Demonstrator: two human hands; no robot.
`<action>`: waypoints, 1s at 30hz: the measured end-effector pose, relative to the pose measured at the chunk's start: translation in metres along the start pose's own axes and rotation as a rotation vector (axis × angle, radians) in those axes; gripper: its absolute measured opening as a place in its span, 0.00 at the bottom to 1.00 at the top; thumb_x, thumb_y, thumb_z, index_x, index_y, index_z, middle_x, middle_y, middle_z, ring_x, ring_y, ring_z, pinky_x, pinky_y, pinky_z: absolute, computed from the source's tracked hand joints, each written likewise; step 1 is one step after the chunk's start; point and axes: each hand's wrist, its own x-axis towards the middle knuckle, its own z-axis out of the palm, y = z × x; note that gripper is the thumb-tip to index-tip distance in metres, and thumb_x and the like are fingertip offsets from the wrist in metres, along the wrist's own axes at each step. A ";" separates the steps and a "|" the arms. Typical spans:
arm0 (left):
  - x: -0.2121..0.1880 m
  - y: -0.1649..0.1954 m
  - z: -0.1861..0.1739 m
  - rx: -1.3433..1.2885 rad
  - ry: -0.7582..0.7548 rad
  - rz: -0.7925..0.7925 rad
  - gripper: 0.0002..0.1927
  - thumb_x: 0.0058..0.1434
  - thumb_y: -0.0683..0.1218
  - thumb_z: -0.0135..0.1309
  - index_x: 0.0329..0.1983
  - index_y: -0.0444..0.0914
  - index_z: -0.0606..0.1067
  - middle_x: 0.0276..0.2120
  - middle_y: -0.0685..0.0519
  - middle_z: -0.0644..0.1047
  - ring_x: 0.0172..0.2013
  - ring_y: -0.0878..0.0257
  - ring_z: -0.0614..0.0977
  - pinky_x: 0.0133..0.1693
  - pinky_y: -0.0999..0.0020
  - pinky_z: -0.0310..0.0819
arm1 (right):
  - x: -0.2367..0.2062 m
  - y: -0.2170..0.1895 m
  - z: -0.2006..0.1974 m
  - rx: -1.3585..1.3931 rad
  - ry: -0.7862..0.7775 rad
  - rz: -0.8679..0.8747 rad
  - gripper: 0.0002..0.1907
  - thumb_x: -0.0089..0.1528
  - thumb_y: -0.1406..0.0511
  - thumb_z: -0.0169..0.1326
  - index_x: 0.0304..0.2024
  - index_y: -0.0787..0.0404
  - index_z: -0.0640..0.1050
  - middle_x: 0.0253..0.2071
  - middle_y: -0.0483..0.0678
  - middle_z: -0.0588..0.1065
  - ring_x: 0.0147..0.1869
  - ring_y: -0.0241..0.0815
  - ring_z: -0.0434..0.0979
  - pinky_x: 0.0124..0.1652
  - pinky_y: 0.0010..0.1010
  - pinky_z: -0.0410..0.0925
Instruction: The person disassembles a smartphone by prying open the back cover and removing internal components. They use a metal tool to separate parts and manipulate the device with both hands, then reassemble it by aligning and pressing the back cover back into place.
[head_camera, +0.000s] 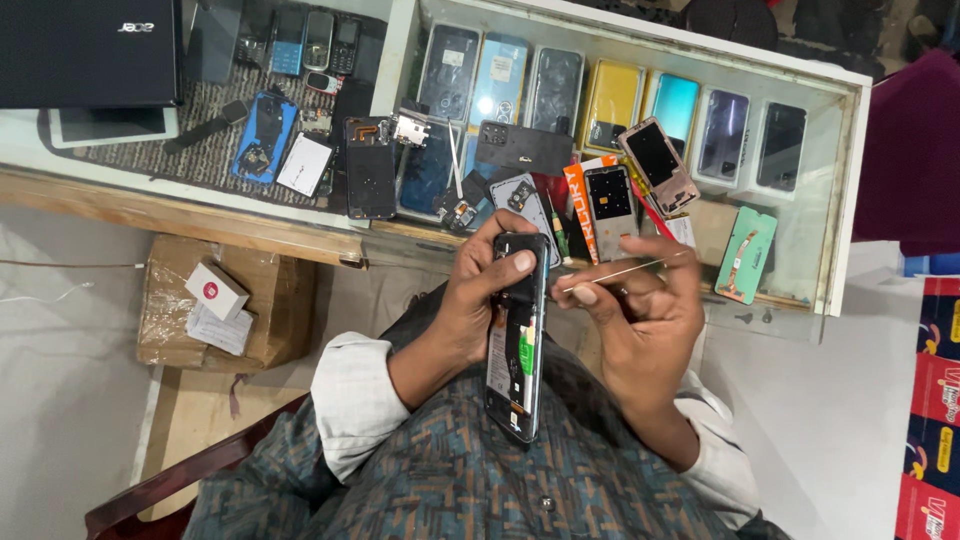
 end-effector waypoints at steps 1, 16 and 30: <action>0.000 0.000 0.001 0.002 0.001 0.000 0.16 0.64 0.41 0.60 0.51 0.35 0.69 0.36 0.53 0.79 0.31 0.72 0.80 0.33 0.77 0.76 | 0.000 -0.001 0.001 0.003 0.009 -0.009 0.17 0.65 0.74 0.56 0.53 0.61 0.66 0.39 0.56 0.81 0.42 0.43 0.84 0.46 0.31 0.78; -0.006 0.009 0.010 0.102 -0.023 0.064 0.16 0.61 0.40 0.60 0.50 0.34 0.69 0.35 0.53 0.78 0.33 0.70 0.80 0.37 0.76 0.75 | -0.012 -0.003 0.001 -0.042 -0.005 -0.117 0.08 0.65 0.81 0.57 0.43 0.70 0.72 0.44 0.59 0.77 0.50 0.48 0.84 0.53 0.40 0.81; -0.007 0.012 0.015 0.299 -0.008 0.130 0.16 0.62 0.39 0.61 0.50 0.34 0.70 0.36 0.53 0.79 0.35 0.72 0.79 0.39 0.77 0.74 | -0.014 -0.021 0.003 -0.270 0.006 -0.119 0.07 0.64 0.82 0.56 0.39 0.71 0.73 0.44 0.61 0.79 0.49 0.46 0.84 0.50 0.33 0.80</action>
